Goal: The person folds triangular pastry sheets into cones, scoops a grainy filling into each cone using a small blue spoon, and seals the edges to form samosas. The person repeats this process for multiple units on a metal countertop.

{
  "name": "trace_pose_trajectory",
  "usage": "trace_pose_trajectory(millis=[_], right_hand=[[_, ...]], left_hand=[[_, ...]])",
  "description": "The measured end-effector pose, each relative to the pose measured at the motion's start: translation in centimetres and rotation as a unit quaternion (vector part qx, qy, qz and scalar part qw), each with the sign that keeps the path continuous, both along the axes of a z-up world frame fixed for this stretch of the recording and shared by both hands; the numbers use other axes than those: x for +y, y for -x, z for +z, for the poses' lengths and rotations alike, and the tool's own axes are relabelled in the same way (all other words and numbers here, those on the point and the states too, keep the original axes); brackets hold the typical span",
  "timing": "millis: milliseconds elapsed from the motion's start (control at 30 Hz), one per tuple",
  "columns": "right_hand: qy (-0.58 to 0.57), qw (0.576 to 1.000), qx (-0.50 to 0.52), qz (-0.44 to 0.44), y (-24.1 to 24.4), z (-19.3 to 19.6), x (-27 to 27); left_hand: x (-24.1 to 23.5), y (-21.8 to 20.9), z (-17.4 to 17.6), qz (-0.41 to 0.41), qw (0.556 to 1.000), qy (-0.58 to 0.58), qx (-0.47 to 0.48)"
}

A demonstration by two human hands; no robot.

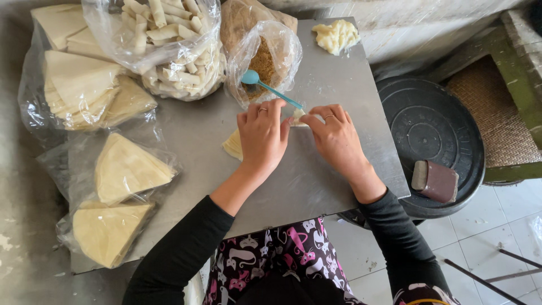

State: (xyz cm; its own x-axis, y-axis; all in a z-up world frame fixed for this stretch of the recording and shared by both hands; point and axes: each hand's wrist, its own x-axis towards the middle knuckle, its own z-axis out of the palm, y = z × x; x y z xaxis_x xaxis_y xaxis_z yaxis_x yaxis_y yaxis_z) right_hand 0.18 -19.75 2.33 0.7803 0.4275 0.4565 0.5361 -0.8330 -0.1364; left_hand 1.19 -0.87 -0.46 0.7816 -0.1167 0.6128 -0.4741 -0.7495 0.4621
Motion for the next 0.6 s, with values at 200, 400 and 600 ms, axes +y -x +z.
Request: trace_pose_trajectory(millis=[200, 400, 600], right_hand=[[0.092, 0.995, -0.032, -0.006, -2.9, 0.4, 0.3], [-0.041, 0.998, 0.049, -0.004, -3.3, -0.4, -0.5], [-0.093, 0.994, 0.051, 0.028, -4.0, -1.0, -0.4]], left_hand=[[1.5, -1.0, 0.8, 0.024, 0.999, 0.028, -0.007], [2.0, -1.4, 0.8, 0.023, 0.999, 0.042, -0.009], [3.0, -1.9, 1.9, 0.010, 0.999, 0.045, 0.012]])
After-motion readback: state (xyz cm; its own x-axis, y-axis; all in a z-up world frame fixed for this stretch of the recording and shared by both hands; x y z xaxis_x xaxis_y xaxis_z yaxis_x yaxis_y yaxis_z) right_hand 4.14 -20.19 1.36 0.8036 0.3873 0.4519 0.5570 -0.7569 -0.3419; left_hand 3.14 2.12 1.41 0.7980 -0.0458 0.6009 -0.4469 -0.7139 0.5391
